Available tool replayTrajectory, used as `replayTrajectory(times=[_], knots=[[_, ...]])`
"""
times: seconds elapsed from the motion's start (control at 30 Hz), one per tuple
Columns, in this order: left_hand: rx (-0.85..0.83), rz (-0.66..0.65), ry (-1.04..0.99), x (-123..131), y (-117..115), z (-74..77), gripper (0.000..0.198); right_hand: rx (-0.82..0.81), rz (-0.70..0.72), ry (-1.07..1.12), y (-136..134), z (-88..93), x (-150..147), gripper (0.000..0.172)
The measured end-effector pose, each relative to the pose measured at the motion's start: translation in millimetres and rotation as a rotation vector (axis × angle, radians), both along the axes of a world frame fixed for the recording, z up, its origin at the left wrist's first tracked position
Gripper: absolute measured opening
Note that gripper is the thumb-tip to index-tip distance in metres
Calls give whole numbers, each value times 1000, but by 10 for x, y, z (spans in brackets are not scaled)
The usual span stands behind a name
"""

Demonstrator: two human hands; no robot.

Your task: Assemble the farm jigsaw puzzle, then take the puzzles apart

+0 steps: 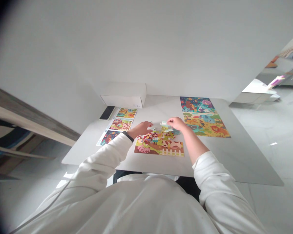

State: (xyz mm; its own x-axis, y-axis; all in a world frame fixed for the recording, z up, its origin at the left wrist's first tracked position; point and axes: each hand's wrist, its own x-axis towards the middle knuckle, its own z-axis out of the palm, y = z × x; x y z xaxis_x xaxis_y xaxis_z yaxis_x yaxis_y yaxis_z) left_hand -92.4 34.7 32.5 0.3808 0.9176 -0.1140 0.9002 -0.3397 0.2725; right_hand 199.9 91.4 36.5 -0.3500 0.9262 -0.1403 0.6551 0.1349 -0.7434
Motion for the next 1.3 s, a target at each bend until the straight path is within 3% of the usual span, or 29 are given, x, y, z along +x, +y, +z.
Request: replayTrajectory(times=[0.3,0.4,0.5,0.6,0.7,0.83,1.0,1.2,1.3], knots=[[28,7,36,91,-77,-1,44,-109,-131,141,81,-119,57,54],[25,11,1,54,-50,-38,45,-54,-163,-72,122,-142,76,42],[56,3,-43,16,-15,-90,46,175,-191,-351,73,-134,52,33],[50,-25,-55,-5,18,-125,41,330,-64,-396,-90,-99,-59,42],[37,13,-41,-22,38,-121,34,237,128,-495,-277,-64,-202,46],[32,65,-16,-66,17,-82,31,144,183,-609,-384,-47,-279,45],[104,129,-65,-91,-157,-43,37,107,131,-495,-356,-65,-218,37],[137,-123,-200,56,-564,-24,50,-34,30,-41,-306,-55,-150,19],[131,-161,-203,85,-734,-22,62,54,-76,-10,-272,-14,-68,24]])
